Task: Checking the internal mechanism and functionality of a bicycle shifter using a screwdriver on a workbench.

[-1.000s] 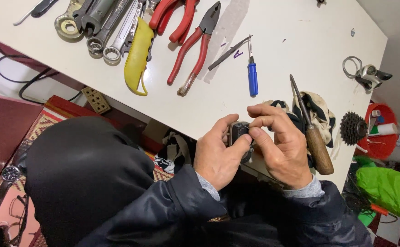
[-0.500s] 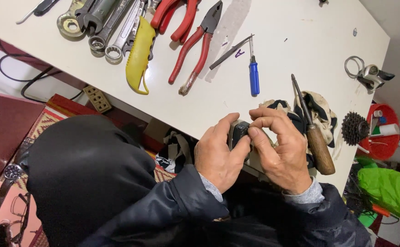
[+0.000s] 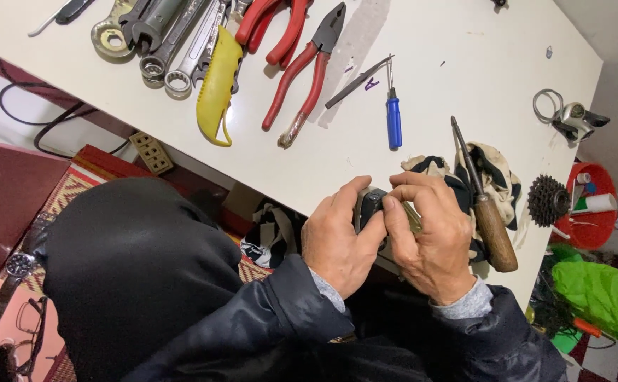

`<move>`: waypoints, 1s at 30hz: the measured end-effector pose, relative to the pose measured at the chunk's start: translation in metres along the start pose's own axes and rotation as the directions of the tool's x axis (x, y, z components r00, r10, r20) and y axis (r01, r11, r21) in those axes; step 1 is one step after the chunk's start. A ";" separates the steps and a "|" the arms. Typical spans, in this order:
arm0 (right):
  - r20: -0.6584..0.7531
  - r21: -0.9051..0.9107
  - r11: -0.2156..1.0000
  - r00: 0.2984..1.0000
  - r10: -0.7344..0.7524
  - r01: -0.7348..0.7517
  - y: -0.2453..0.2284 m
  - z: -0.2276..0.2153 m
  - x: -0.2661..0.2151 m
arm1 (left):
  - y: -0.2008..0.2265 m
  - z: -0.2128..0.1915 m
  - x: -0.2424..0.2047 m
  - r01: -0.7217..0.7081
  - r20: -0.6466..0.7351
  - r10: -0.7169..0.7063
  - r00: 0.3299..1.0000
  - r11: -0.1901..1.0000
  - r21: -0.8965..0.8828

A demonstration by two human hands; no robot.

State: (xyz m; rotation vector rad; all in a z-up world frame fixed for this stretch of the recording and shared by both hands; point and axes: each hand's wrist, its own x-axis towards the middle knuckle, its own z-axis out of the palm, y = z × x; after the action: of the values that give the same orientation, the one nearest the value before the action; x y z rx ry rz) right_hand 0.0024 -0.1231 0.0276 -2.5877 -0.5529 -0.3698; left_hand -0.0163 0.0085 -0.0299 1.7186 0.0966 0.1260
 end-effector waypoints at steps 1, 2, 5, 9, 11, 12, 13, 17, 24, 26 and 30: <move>0.001 0.000 1.000 1.000 -0.001 0.001 0.000 0.000 0.000 | 0.001 0.000 -0.001 0.000 -0.001 0.000 1.000 1.000 0.000; 0.002 -0.006 1.000 1.000 -0.010 0.010 0.000 0.000 0.000 | 0.001 -0.001 -0.001 0.000 -0.006 0.000 1.000 1.000 0.013; 0.001 -0.023 0.999 0.999 -0.037 0.037 -0.001 0.000 0.001 | 0.003 -0.002 0.000 -0.019 -0.019 0.019 1.000 1.000 0.016; -0.002 -0.068 0.993 0.995 -0.098 0.097 -0.002 0.002 0.001 | 0.004 -0.002 0.000 -0.049 -0.034 0.049 0.998 0.999 -0.003; 0.004 -0.084 0.990 0.993 -0.114 0.114 0.000 0.002 0.002 | 0.002 0.000 -0.001 -0.053 -0.037 0.053 0.998 0.999 -0.010; 0.009 -0.100 0.987 0.992 -0.129 0.129 0.001 0.003 0.002 | 0.001 0.001 -0.001 -0.058 -0.037 0.057 0.998 0.998 -0.015; 0.009 -0.099 0.987 0.992 -0.129 0.130 0.000 0.004 0.002 | 0.001 0.001 -0.002 -0.058 -0.038 0.057 0.998 0.998 -0.015; 0.024 -0.132 0.980 0.989 -0.149 0.150 0.001 0.003 0.003 | 0.004 -0.001 -0.001 -0.051 -0.042 0.050 0.998 0.999 -0.016; 0.202 -0.019 1.000 0.979 0.017 -0.014 -0.011 -0.022 0.033 | 0.019 -0.010 0.008 0.507 0.237 -0.492 0.837 0.862 -0.001; 0.199 -0.088 0.990 0.972 0.124 -0.108 0.015 -0.029 0.045 | 0.021 -0.011 0.011 0.580 0.274 -0.537 0.798 0.807 -0.108; 0.132 -0.124 0.677 0.664 0.736 -0.726 0.025 -0.040 0.098 | 0.022 -0.010 0.013 0.707 0.377 -0.602 0.704 0.641 -0.297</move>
State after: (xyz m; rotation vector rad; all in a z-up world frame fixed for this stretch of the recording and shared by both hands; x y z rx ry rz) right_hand 0.0934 -0.1319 0.0868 -2.6489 0.4926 0.1244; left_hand -0.0052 0.0171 -0.0060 1.1494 0.4818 -0.5869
